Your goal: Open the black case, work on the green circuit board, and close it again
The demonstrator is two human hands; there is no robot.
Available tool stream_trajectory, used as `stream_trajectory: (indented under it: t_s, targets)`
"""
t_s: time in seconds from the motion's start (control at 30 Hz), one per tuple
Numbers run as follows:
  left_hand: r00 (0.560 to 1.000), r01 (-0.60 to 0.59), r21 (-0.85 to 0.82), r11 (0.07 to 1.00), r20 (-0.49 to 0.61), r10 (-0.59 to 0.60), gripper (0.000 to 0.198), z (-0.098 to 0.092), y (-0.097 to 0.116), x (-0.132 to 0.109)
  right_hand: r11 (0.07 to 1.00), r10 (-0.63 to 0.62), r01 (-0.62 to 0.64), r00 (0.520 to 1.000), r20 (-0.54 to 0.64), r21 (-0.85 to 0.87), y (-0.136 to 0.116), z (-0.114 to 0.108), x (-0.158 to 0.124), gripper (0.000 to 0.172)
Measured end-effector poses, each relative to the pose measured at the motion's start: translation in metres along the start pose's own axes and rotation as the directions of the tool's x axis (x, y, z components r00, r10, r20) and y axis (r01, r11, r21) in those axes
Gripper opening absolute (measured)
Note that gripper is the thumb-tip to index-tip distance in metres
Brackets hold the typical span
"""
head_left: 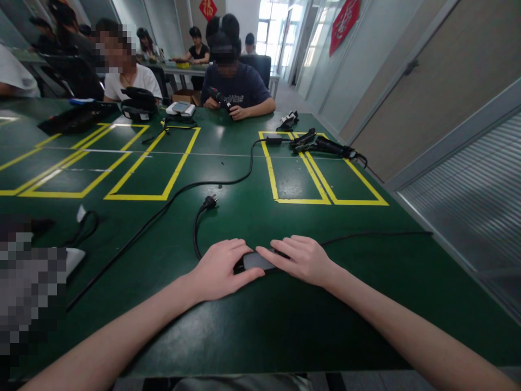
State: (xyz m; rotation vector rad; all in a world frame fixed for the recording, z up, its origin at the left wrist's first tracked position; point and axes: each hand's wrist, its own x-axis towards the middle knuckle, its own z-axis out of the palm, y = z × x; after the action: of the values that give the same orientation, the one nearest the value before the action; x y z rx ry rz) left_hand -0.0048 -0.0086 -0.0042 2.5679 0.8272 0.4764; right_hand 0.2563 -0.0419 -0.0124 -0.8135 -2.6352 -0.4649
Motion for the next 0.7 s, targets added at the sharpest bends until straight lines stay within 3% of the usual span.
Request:
stream_trajectory:
  t_s: [0.1, 0.23, 0.37, 0.43, 0.53, 0.7]
  targets:
    - [1.000, -0.004, -0.038, 0.999, -0.021, 0.003, 0.042, 0.003, 0.000, -0.001, 1.000, -0.011, 0.011, 1.000, 0.008, -0.001, 0.001, 0.001, 0.000, 0.042]
    - [0.992, -0.068, 0.059, 0.996, -0.101, 0.074, 0.041, 0.005, -0.004, -0.002, 0.998, -0.049, 0.045, 0.994, 0.100, 0.045, 0.004, -0.001, 0.002, 0.043]
    - [0.978, -0.141, 0.171, 0.975, -0.130, 0.164, 0.038, 0.004, -0.011, -0.001, 0.952, 0.065, -0.114, 0.982, 0.175, 0.284, 0.004, 0.001, 0.003, 0.055]
    - [0.976, -0.153, 0.198, 0.968, -0.125, 0.180, 0.037, 0.002, -0.013, 0.001, 0.907, 0.144, -0.198, 0.975, 0.168, 0.372, 0.003, 0.004, 0.003, 0.050]
    - [0.983, -0.098, 0.190, 0.977, -0.135, 0.125, 0.039, 0.001, -0.013, 0.003, 0.883, 0.193, -0.223, 0.975, 0.114, 0.413, 0.001, 0.009, 0.003, 0.039]
    - [0.992, -0.036, 0.090, 0.995, -0.115, 0.046, 0.032, 0.001, -0.009, 0.003, 0.891, 0.192, -0.195, 0.980, 0.050, 0.410, 0.000, 0.007, 0.004, 0.038]
